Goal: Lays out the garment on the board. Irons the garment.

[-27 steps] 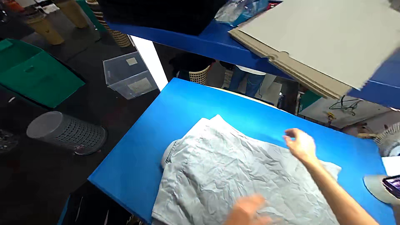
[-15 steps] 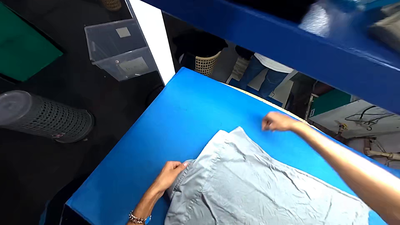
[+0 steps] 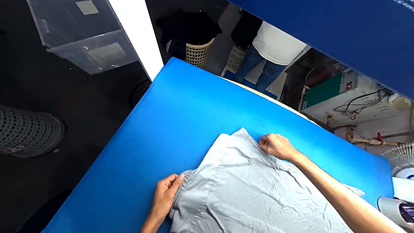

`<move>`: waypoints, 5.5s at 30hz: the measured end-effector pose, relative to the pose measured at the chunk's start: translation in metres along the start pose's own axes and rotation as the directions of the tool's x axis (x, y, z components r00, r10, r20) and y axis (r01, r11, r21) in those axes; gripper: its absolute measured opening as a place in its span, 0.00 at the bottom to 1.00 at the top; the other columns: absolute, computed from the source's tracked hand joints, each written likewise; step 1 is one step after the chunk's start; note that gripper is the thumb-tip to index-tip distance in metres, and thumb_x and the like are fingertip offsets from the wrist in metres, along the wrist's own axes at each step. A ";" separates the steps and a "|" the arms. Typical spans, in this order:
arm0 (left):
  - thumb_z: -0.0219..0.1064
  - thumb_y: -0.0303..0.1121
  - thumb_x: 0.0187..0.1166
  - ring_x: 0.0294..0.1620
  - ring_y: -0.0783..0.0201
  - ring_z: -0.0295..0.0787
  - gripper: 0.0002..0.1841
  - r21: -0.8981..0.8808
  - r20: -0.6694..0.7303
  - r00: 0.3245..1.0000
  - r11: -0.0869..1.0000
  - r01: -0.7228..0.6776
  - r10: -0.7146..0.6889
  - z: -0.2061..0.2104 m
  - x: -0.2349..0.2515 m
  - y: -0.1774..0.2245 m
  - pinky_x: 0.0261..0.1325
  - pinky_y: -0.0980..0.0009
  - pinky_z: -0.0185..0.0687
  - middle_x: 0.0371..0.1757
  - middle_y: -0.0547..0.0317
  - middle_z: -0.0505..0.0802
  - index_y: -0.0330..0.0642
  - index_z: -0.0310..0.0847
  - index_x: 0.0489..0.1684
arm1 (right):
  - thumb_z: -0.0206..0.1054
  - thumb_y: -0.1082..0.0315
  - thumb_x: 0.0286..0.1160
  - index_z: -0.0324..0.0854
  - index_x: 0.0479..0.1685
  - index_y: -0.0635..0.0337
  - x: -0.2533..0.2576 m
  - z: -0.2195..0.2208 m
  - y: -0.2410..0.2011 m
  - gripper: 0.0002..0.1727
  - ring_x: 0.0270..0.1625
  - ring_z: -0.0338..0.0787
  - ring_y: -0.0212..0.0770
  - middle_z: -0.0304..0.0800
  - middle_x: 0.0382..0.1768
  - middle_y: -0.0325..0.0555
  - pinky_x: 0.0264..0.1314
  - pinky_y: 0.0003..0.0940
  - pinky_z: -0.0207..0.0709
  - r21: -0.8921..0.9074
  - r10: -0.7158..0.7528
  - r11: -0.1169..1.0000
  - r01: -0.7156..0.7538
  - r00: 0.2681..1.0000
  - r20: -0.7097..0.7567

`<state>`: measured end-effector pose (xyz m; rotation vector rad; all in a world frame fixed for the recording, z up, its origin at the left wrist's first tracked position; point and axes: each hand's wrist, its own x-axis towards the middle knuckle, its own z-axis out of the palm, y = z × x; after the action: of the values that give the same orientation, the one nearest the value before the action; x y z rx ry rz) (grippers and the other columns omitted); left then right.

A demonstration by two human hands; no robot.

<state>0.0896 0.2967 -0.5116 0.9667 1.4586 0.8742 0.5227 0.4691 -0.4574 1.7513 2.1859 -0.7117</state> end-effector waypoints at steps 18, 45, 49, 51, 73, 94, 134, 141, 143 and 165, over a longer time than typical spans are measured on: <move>0.63 0.43 0.86 0.19 0.66 0.80 0.18 -0.031 0.028 0.997 0.997 -0.071 0.072 -0.007 0.003 -0.008 0.24 0.71 0.77 0.19 0.60 0.85 0.42 0.88 0.27 | 0.79 0.51 0.68 0.91 0.34 0.52 0.029 -0.031 -0.004 0.13 0.41 0.92 0.56 0.92 0.32 0.48 0.42 0.68 0.81 -0.105 0.082 0.992 -0.074 0.994 0.079; 0.61 0.48 0.87 0.18 0.66 0.78 0.21 0.176 -0.097 0.995 0.984 0.018 0.000 0.003 -0.002 0.005 0.24 0.67 0.77 0.16 0.63 0.82 0.46 0.84 0.23 | 0.57 0.49 0.89 0.80 0.23 0.59 0.098 0.078 -0.147 0.28 0.38 0.86 0.53 0.83 0.29 0.51 0.40 0.49 0.76 -0.294 -0.658 0.738 0.608 0.551 -0.513; 0.54 0.59 0.87 0.17 0.66 0.75 0.27 0.576 -0.187 0.969 0.817 -0.026 0.163 0.003 0.005 0.008 0.23 0.63 0.74 0.14 0.67 0.76 0.50 0.81 0.24 | 0.52 0.52 0.92 0.78 0.18 0.62 0.121 0.050 -0.158 0.30 0.25 0.87 0.53 0.81 0.19 0.51 0.25 0.49 0.74 -0.294 -0.620 0.772 0.564 0.567 -0.541; 0.54 0.58 0.88 0.17 0.60 0.78 0.28 0.678 -0.234 0.947 0.735 -0.005 0.221 0.011 0.005 0.008 0.22 0.57 0.73 0.14 0.62 0.78 0.45 0.82 0.25 | 0.50 0.53 0.92 0.79 0.20 0.62 0.131 0.053 -0.157 0.30 0.28 0.88 0.54 0.82 0.21 0.52 0.27 0.50 0.76 -0.292 -0.596 0.795 0.532 0.596 -0.538; 0.57 0.48 0.90 0.17 0.50 0.88 0.23 0.898 -0.318 0.850 0.421 0.128 0.420 0.009 -0.209 -0.075 0.17 0.53 0.80 0.23 0.47 0.89 0.33 0.86 0.44 | 0.57 0.44 0.87 0.88 0.43 0.59 0.009 0.135 -0.262 0.26 0.56 0.90 0.53 0.91 0.45 0.52 0.68 0.53 0.78 -0.157 -0.410 0.883 0.443 0.560 -0.720; 0.75 0.49 0.64 0.54 0.38 0.90 0.28 0.827 0.461 0.819 0.169 -0.536 0.342 0.124 -0.348 -0.097 0.44 0.48 0.90 0.56 0.35 0.88 0.33 0.85 0.55 | 0.60 0.33 0.78 0.84 0.31 0.69 -0.594 0.376 0.030 0.39 0.46 0.88 0.65 0.86 0.38 0.63 0.47 0.61 0.79 0.422 0.720 0.685 -0.594 0.466 -0.513; 0.44 0.57 0.91 0.92 0.51 0.60 0.36 0.325 0.886 0.279 -0.066 -0.944 0.370 0.422 -0.372 -0.131 0.92 0.38 0.51 0.90 0.48 0.70 0.39 0.66 0.88 | 0.70 0.57 0.80 0.89 0.55 0.59 -0.564 0.316 0.085 0.16 0.53 0.89 0.58 0.88 0.51 0.56 0.49 0.59 0.84 0.754 0.852 0.489 -0.439 0.424 -0.306; 0.51 0.55 0.89 0.93 0.52 0.60 0.36 0.194 0.910 0.189 0.024 -0.981 0.370 0.430 -0.380 -0.132 0.93 0.45 0.52 0.90 0.46 0.70 0.35 0.65 0.88 | 0.59 0.56 0.84 0.86 0.50 0.59 -0.552 0.301 0.101 0.16 0.57 0.90 0.53 0.90 0.49 0.53 0.57 0.53 0.81 0.669 0.694 0.589 -0.454 0.708 -0.131; 0.57 0.52 0.86 0.91 0.47 0.63 0.37 0.206 0.858 0.243 0.130 -0.970 0.453 0.429 -0.378 -0.132 0.93 0.49 0.56 0.87 0.37 0.72 0.28 0.67 0.84 | 0.56 0.54 0.87 0.83 0.53 0.58 -0.554 0.296 0.102 0.18 0.48 0.92 0.52 0.91 0.41 0.51 0.50 0.55 0.81 0.766 0.702 0.498 -0.407 0.708 -0.081; 0.52 0.62 0.85 0.90 0.41 0.63 0.47 0.426 0.779 0.385 0.034 -0.904 0.495 0.430 -0.381 -0.133 0.92 0.40 0.52 0.87 0.28 0.69 0.20 0.60 0.85 | 0.77 0.72 0.69 0.91 0.42 0.58 -0.545 0.279 0.104 0.05 0.22 0.83 0.38 0.90 0.27 0.44 0.23 0.34 0.78 0.971 0.848 0.103 0.216 0.490 -0.199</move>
<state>0.5205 -0.1060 -0.5290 2.7262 0.7787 0.4584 0.7271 -0.1175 -0.4536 3.8534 1.0369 -1.6503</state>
